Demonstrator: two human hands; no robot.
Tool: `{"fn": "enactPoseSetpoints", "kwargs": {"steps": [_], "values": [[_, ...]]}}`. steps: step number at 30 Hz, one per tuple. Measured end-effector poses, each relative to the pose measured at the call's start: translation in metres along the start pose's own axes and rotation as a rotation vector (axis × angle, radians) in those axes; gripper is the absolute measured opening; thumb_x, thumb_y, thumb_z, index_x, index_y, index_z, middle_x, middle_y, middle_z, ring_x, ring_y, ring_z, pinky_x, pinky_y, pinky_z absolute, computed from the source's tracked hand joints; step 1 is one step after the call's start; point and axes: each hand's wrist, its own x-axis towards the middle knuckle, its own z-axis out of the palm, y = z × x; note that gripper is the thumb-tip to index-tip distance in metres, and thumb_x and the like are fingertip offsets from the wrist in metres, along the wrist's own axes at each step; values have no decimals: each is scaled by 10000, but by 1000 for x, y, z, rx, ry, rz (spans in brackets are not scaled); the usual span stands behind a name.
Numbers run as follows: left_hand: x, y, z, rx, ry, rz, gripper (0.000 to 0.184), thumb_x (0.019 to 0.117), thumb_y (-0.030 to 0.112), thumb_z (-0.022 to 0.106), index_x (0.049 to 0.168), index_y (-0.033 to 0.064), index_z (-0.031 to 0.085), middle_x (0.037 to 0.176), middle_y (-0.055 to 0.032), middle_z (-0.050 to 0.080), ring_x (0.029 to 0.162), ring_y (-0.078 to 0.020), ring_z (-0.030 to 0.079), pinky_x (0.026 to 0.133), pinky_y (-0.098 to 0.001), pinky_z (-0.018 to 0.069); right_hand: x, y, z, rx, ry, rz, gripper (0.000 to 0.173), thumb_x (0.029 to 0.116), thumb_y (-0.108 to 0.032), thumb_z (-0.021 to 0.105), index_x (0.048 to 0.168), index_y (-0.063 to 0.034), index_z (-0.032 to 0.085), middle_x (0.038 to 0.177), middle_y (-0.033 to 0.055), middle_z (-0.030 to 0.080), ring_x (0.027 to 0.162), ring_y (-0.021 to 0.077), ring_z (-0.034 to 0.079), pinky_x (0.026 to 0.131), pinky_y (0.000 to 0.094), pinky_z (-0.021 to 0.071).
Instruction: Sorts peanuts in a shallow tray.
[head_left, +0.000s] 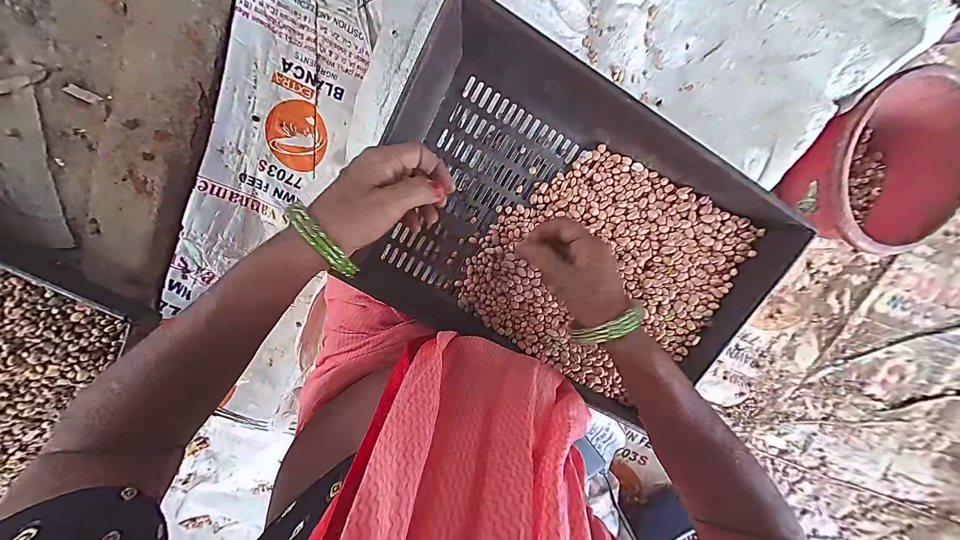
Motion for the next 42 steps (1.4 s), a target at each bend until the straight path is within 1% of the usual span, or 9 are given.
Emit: {"fn": "enactPoseSetpoints", "kwargs": {"steps": [3,7,12,19,24,28,33,37,42], "values": [[4,23,33,158,-149,218,232,1034,154,535,1158,4,663,1028,-71,711,869,-98,702,778,-302,616,-3,-5,-15,698,-55,269,276,1066,-196,329,1046,-131,596,993,14,736,825,128,722,758,322,623],[-3,60,64,357,-299,430,362,1049,265,525,1339,77,632,1246,-51,683,1135,-99,646,997,-305,532,-20,-18,-9,934,-22,388,543,1127,-391,125,1134,-144,608,1025,7,730,940,145,727,844,355,624],[-15,34,34,658,-168,267,331,1056,307,494,1259,121,676,1126,-78,696,854,-195,675,737,-445,562,-46,-9,-14,142,-12,160,234,1067,-157,506,1115,-75,719,912,-31,664,630,-5,550,556,153,477],[-34,-14,43,815,-377,171,170,1020,120,595,1070,46,740,1021,-164,682,916,-348,700,758,-546,570,-52,19,29,-882,-22,-374,177,988,-112,631,1015,43,712,884,203,633,787,372,686,571,423,569],[-24,-31,60,873,-429,357,171,1017,73,574,1033,-20,716,1019,-217,676,987,-393,691,822,-518,575,-42,3,3,-277,-36,-75,152,964,-95,610,1013,-5,722,861,89,650,647,167,590,577,326,519],[-17,-36,62,990,-478,486,140,992,20,601,1071,-11,712,1066,-214,680,1026,-389,689,877,-479,578,-50,8,-56,389,-189,157,354,1020,-252,327,1001,-176,672,893,-74,679,725,29,629,646,209,546],[-6,-33,57,1038,-566,556,160,976,-8,604,1089,-32,714,1085,-241,680,1035,-413,688,896,-495,569,-68,14,-34,-239,-126,-25,226,986,-173,587,1089,-83,766,891,20,642,662,46,556,583,205,490],[-4,-14,46,918,-476,250,213,991,180,588,1056,16,707,1012,-164,661,880,-330,697,737,-528,572,-67,22,-1,-673,-80,-331,209,994,-117,600,1093,-50,772,817,152,618,673,300,640,539,407,533],[1,4,34,877,-345,231,289,1026,216,473,998,14,678,953,-157,634,839,-331,664,698,-531,525,-57,24,-1,-483,-29,-234,192,984,-174,643,985,-9,742,874,116,703,731,222,691,635,376,582]]}}
